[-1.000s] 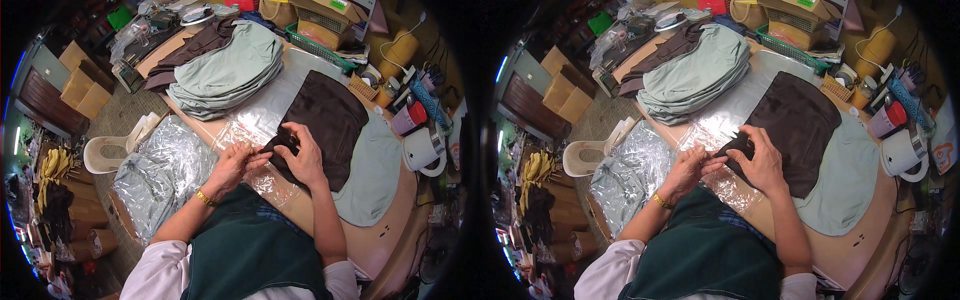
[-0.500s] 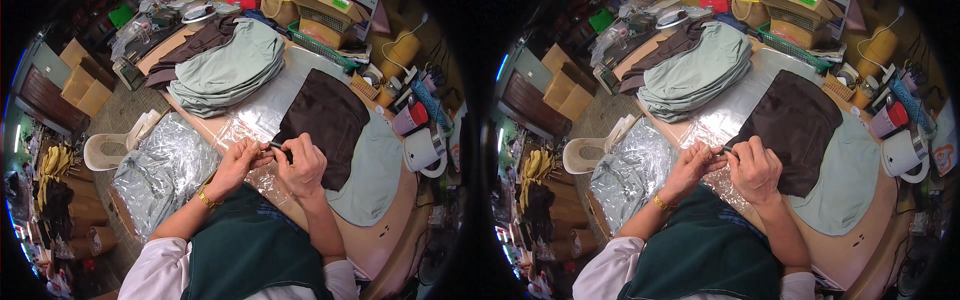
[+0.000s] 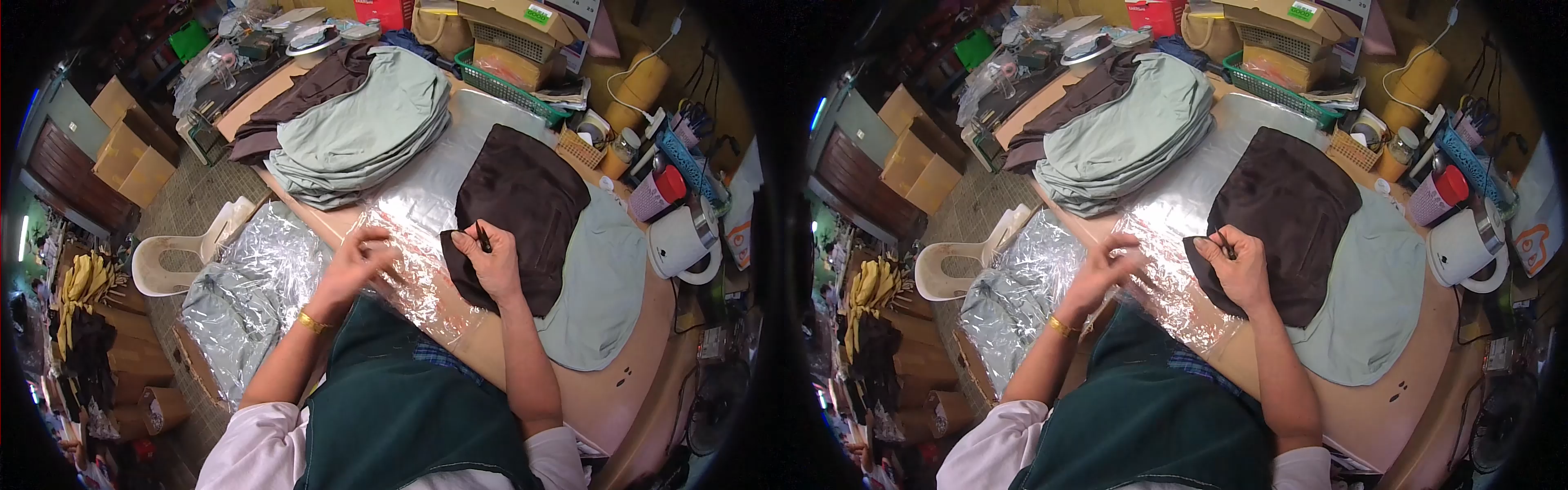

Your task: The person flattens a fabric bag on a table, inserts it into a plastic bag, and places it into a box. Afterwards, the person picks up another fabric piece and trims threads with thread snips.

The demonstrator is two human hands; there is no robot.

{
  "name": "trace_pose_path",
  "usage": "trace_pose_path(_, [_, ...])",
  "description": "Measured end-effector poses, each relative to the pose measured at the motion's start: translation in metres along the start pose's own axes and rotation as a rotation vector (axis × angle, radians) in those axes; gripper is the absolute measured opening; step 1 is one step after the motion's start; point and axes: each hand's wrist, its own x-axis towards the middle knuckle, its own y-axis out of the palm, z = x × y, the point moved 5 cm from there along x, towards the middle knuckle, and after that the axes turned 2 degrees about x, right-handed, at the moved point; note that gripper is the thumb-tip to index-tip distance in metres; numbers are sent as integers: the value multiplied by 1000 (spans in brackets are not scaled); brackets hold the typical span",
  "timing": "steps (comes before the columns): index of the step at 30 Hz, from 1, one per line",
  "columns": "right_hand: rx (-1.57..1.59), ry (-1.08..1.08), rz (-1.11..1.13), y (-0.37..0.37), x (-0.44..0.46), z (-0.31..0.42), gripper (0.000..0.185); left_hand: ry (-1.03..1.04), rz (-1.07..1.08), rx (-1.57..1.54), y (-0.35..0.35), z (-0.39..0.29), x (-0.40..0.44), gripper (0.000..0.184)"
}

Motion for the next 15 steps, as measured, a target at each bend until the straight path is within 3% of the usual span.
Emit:
trace_pose_path(3, [-19, -2, 10, 3, -2, 2, 35, 70, 91, -18, 43, -2, 3, 54])
trace_pose_path(6, [-29, 20, 4, 5, -4, 4, 34, 63, 54, -261, 63, 3, 19, 41])
trace_pose_path(8, [-54, 6, -18, 4, -5, 7, 34, -23, 33, -581, 68, 14, 30, 29])
trace_pose_path(11, [-18, -22, -46, 2, -5, 0, 33, -74, 16, -737, 79, 7, 28, 26])
trace_pose_path(15, [70, -43, -121, -6, -3, 0, 31, -75, -20, -672, 58, 17, 24, 29])
